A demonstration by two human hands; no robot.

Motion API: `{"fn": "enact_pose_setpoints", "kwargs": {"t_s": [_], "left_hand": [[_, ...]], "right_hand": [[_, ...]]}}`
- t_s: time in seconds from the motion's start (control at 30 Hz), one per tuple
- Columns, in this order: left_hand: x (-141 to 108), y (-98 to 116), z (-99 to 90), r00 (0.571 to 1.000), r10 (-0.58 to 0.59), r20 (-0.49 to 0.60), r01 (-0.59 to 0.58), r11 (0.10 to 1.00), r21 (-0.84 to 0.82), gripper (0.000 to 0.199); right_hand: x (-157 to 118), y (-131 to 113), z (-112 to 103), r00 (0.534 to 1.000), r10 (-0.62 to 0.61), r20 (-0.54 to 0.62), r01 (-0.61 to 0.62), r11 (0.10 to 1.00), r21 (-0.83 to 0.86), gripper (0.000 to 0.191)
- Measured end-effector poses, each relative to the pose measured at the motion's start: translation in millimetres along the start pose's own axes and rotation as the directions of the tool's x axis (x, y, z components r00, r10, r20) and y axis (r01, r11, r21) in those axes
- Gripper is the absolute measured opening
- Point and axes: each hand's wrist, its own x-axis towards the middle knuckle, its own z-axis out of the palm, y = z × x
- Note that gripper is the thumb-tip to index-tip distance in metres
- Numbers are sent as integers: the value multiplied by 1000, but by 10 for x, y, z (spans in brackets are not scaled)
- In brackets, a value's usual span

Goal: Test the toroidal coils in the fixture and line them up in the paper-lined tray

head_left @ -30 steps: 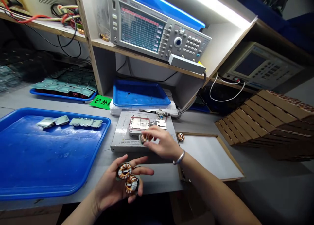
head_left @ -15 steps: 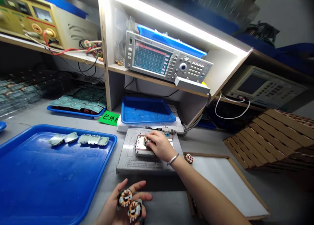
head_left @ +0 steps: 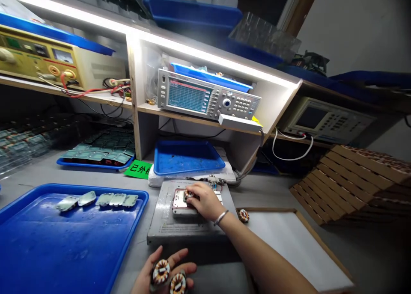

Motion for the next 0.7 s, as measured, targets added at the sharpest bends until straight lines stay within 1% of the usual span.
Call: {"fn": "enact_pose_setpoints", "kwargs": {"t_s": [0.07, 0.1, 0.17, 0.2, 0.27, 0.33, 0.37, 0.43, 0.5, 0.57, 0.7], "left_hand": [[-55, -15, 79, 1000, -9, -4, 9, 1000, -9, 48], [-75, -18, 109, 1000, -15, -7, 15, 1000, -11, 51], [-94, -15, 153, 1000, -22, -15, 22, 1000, -3, 58], [-94, -12, 170, 999, -25, -22, 25, 1000, 7, 60], [-80, -11, 200, 999, -31, -39, 32, 999, 29, 62], [-53, -23, 228, 997, -47, -55, 49, 998, 48, 63], [-36, -34, 243, 997, -57, -60, 60, 997, 57, 63], [2, -61, 275, 995, -72, -64, 76, 994, 76, 62], [40, -87, 313, 995, -78, -68, 84, 992, 97, 62], [73, -105, 351, 994, -80, -76, 88, 989, 117, 61], [105, -120, 380, 993, -94, -75, 104, 985, 135, 61]], "right_hand": [[-83, 43, -139, 997, -2, -78, 4, 999, 37, 25], [-150, 82, -249, 992, 13, -127, -6, 998, 57, 28], [-339, 197, -537, 973, 86, -214, -69, 994, 88, 38], [-457, 271, -700, 961, 136, -242, -119, 989, 83, 44], [-727, 438, -1013, 940, 230, -252, -234, 972, 14, 48], [-1009, 607, -1248, 928, 296, -226, -320, 944, -78, 42], [-1140, 684, -1323, 924, 320, -208, -347, 931, -111, 38], [-1360, 809, -1386, 924, 343, -168, -367, 919, -146, 33], [-1503, 890, -1362, 932, 338, -132, -358, 918, -172, 32], [-1574, 933, -1296, 941, 319, -111, -335, 921, -199, 31], [-1606, 989, -1186, 954, 286, -88, -298, 932, -208, 29]]}}
